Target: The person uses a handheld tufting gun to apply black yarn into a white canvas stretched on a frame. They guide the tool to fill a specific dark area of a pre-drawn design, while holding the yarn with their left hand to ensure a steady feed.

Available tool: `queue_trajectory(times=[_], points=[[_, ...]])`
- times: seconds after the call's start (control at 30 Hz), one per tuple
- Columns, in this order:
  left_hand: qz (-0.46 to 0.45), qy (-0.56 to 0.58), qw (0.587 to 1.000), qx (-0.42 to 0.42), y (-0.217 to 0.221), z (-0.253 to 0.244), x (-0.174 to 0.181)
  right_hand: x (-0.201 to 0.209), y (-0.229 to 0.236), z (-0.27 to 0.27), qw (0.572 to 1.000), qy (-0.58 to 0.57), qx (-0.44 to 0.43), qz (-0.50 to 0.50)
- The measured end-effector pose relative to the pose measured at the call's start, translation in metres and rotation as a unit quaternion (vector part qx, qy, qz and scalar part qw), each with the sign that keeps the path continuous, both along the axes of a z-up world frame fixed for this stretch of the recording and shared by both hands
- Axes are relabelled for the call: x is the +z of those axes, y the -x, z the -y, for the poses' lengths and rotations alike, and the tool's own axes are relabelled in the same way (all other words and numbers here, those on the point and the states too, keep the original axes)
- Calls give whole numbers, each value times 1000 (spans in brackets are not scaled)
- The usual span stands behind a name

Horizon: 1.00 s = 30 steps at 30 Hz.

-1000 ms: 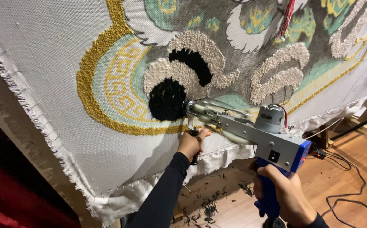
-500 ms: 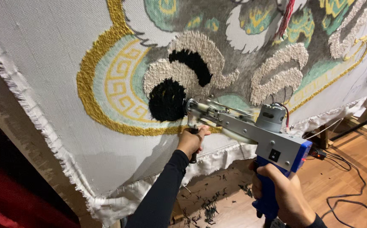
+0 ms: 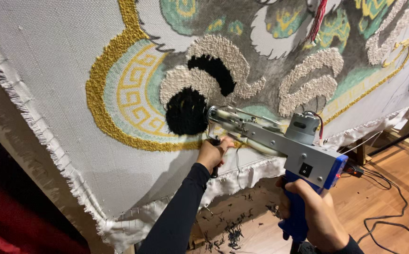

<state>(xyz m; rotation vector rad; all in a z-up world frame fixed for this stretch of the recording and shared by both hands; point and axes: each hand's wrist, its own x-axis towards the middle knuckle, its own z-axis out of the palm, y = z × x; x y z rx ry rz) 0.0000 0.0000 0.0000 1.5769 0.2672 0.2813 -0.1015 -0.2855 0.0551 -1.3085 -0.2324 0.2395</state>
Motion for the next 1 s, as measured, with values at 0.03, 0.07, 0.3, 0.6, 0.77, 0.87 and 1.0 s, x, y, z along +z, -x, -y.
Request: queue_trajectory(times=[0.03, 0.07, 0.3, 0.6, 0.77, 0.87, 1.0], points=[[-20, -5, 1000, 2, -2, -1, 2, 1, 0, -2, 1000, -5, -2, -7], [-41, -11, 999, 3, -3, -2, 4, 2, 0, -4, 1000, -11, -4, -13], [18, -2, 1000, -19, 2, -4, 10, 8, 4, -5, 999, -25, 6, -40], [5, -38, 999, -21, -2, -9, 15, 8, 7, -8, 999, -28, 6, -26], [10, -27, 999, -18, -1, -8, 15, 7, 5, -9, 999, -30, 1, -16], [42, -16, 998, -38, -3, -10, 12, 6, 5, -8, 999, -30, 4, -14], [10, -26, 999, -19, -6, -11, 16, 9, 6, -10, 999, -25, -8, -33]])
